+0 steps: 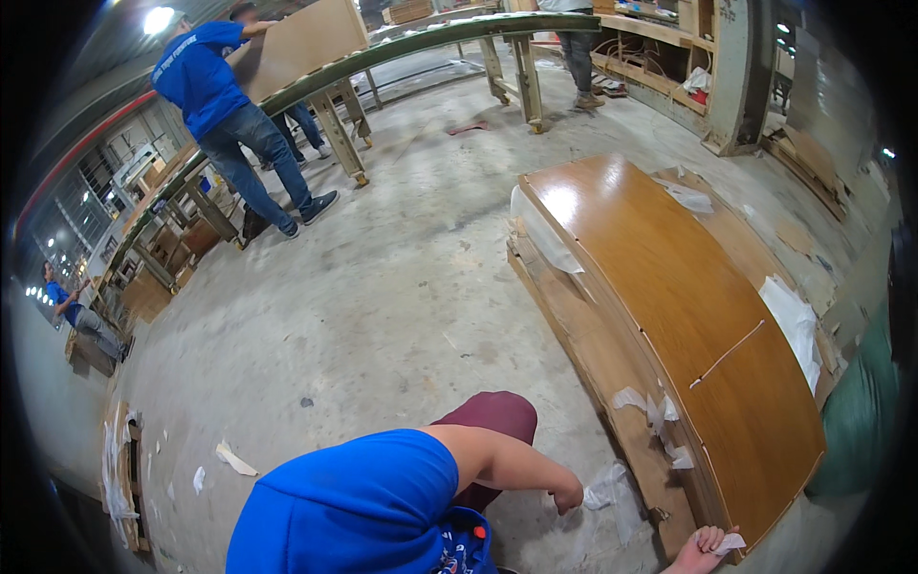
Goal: The person wipes the surface of wooden panels on a roller conveyor with a white cloth. They then move to a stack of panels on the floor, remove protective plastic film, and wipe the edges and surfaces of the panels. The person returns to the conveyor to continue wiping additional panels.
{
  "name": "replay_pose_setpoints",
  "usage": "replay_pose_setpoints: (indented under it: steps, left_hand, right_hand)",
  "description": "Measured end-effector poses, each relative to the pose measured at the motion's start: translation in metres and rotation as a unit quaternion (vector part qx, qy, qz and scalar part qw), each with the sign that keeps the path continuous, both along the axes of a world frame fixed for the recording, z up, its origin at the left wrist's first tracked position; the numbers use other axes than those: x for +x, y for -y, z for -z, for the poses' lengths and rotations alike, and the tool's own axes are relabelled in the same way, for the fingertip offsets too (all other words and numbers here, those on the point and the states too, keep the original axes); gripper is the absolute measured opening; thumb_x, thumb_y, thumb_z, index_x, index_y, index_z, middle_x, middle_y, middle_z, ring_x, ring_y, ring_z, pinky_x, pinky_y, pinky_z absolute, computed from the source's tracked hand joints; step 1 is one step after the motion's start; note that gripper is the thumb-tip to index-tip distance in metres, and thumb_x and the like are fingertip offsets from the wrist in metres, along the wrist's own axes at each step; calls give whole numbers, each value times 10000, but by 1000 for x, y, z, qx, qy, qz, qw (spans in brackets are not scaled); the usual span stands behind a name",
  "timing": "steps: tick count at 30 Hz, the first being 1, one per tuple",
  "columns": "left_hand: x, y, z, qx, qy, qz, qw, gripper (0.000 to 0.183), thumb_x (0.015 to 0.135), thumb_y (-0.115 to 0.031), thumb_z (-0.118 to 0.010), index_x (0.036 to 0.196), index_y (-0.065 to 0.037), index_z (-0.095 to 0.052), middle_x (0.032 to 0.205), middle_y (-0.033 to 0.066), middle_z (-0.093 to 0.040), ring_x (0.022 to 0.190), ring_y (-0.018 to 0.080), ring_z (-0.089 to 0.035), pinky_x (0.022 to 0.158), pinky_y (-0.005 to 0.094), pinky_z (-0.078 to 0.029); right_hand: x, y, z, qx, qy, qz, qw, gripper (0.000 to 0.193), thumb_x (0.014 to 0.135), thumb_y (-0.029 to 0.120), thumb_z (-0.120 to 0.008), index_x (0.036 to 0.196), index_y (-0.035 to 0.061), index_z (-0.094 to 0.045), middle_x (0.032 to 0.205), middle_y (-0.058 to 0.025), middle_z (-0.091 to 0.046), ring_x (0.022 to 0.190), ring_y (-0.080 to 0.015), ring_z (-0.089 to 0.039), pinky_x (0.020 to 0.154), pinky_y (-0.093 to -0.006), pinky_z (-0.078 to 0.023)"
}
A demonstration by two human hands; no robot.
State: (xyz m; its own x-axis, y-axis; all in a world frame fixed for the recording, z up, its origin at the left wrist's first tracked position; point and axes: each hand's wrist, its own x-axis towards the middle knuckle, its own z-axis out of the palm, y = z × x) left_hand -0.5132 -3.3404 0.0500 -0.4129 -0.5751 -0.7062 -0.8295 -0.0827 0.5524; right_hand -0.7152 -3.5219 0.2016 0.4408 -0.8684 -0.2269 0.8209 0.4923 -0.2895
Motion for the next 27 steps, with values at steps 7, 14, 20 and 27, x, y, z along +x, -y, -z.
replay_pose_setpoints:
  steps: [7, 14, 20, 27]
  left_hand:
    - [4, -4, 10, 34, -22, -17, 999, 362, 756, -290, -624, 1015, -37, -646, 1014, 190, -637, 947, 340, -601, 817, 426, -468]
    - [12, 11, -10, -85, -59, 40, 994, 393, 763, -291, -634, 1068, -43, -632, 1071, 175, -626, 982, 323, -596, 842, 420, -456]
    - [19, -3, -22, -34, -19, -34, 999, 463, 835, -373, -559, 1205, -95, -548, 1045, 163, -640, 1003, 354, -583, 871, 419, -451]
    - [8, -1, -31, -55, -23, -37, 998, 452, 853, -377, -525, 1220, -115, -525, 1025, 176, -639, 969, 354, -595, 837, 440, -470]
  right_hand:
    - [-14, 7, 1, 24, -32, 57, 998, 394, 934, 282, -446, 571, 130, -423, 461, 7, -365, 411, -103, -324, 442, -266, -257]
    - [-73, 36, 17, -37, -137, 171, 975, 263, 905, 264, -407, 1006, 51, -524, 648, -31, -414, 567, -154, -370, 535, -359, -339]
    - [-78, 70, 39, -30, -160, 328, 930, 364, 922, 392, -337, 1054, 126, -548, 560, 5, -396, 491, -146, -354, 501, -312, -316]
    - [-105, 99, 52, -40, -214, 358, 908, 433, 961, 459, -267, 1027, 126, -535, 550, 27, -313, 475, -104, -284, 487, -269, -267]
